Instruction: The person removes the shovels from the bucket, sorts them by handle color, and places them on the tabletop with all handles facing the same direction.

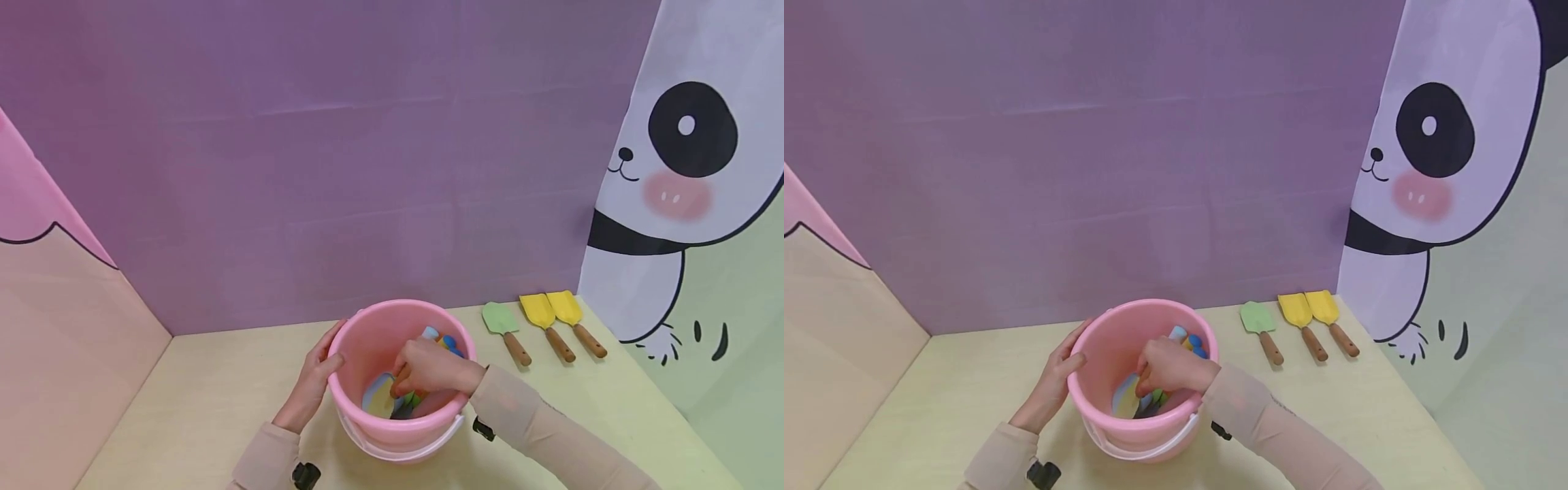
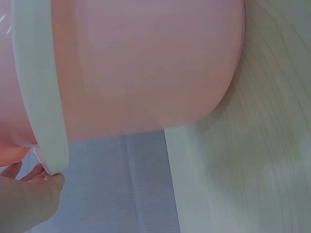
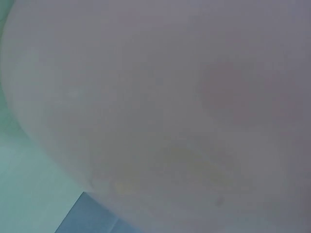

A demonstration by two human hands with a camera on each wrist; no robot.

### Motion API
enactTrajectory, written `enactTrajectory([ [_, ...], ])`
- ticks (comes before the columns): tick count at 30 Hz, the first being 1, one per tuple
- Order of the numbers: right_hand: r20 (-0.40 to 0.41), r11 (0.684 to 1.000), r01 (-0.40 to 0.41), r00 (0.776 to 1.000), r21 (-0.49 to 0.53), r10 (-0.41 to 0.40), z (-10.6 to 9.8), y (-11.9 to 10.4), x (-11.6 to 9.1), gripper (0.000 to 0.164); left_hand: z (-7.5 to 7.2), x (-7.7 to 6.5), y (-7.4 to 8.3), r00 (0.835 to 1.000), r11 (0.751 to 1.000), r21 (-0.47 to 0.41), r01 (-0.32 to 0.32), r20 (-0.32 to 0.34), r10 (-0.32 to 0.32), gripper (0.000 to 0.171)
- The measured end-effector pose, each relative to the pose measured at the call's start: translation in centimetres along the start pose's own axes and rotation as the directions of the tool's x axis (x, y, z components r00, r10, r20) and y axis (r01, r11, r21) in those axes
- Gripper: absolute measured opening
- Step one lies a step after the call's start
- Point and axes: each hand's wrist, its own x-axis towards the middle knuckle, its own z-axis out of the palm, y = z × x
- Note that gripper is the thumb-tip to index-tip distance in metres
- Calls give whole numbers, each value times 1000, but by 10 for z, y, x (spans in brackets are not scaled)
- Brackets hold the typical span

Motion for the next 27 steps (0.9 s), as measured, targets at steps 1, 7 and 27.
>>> enactTrajectory([
  [1,-5,1000,9,1000,7,-9,-1,0,-1,7,0,0,0,1000,1000,-3,-2,2,2,57],
  [7,-70,997,5,998,75,0,-9,-1,-8,12,3,4,2,1000,1000,9,-6,15,6,57],
  [27,-222,978,-43,971,205,89,-34,3,-43,17,1,0,2,999,999,28,33,-25,-32,57],
])
